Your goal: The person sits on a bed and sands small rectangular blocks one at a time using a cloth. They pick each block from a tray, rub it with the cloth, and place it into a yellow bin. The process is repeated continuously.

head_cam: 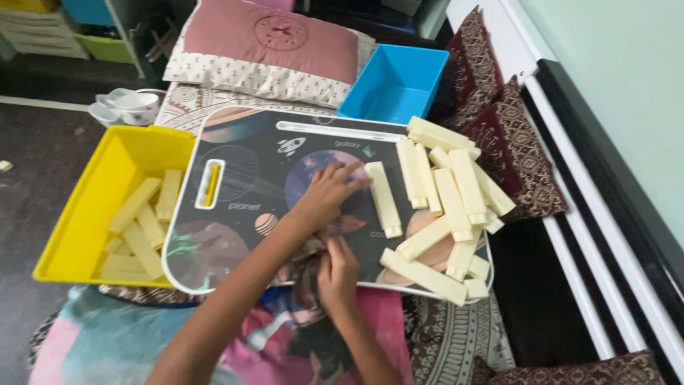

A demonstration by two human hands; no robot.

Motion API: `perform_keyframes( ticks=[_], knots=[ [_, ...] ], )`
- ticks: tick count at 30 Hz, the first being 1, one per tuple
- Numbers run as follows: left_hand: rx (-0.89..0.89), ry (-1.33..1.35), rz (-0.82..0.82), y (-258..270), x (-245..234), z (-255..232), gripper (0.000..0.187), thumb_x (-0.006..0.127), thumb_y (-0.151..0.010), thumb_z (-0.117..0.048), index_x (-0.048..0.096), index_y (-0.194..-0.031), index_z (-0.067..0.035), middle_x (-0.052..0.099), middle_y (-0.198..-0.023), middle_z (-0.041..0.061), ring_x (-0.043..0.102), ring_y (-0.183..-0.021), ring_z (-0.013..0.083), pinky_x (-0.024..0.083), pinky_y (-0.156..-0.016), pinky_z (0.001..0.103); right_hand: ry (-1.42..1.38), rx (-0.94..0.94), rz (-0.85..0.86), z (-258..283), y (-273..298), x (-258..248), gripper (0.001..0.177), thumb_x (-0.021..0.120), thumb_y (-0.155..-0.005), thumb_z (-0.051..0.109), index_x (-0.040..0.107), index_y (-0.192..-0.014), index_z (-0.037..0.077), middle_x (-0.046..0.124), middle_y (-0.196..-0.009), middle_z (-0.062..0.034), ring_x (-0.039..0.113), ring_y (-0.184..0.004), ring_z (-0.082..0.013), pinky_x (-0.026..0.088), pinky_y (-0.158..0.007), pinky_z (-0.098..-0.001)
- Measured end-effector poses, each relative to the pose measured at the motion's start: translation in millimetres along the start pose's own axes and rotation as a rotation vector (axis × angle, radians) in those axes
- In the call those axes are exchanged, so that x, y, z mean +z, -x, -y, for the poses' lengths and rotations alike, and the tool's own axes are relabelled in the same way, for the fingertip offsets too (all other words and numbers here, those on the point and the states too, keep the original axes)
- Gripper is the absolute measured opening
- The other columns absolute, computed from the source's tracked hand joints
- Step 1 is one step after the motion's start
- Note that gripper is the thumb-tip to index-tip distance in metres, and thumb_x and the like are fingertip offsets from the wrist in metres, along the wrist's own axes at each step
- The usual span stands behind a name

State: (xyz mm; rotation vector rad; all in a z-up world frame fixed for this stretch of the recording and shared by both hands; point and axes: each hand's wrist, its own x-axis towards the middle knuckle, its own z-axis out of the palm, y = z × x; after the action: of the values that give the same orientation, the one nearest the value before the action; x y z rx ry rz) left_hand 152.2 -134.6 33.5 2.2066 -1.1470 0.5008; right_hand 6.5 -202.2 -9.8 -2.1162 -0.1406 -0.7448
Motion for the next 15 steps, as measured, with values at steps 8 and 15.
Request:
perform_keyframes(
  ticks=[8,15],
  knots=[
    [0.116,-0.233,0.288,-12,34,23,0.089,0.083,-0.069,-0.055,0.051,-0.139,-0.009,0.041,-0.155,0.012,0.032,-0.145,0.039,0.027,-0.116,0.059,-0.129,0.038,0.035,1,-3,-5,0.035,0.048,-0.089,-0.007,0.067,-0.117,-0.001,0.069,-0.106,-0.0207,0.069,-0.097,-0.041,0.054,-0.084,-0.0448],
    [0.253,-0.558,0.229,-32,40,23,0.081,0.083,-0.077,-0.026,0.051,-0.15,-0.013,0.046,-0.158,0.01,0.041,-0.143,0.0294,0.034,-0.115,0.049,-0.148,-0.021,0.099,9,-7,-13,0.037,0.049,-0.086,-0.01,0.066,-0.118,-0.002,0.069,-0.108,-0.0211,0.069,-0.102,-0.0418,0.054,-0.086,-0.0453]
  ],
)
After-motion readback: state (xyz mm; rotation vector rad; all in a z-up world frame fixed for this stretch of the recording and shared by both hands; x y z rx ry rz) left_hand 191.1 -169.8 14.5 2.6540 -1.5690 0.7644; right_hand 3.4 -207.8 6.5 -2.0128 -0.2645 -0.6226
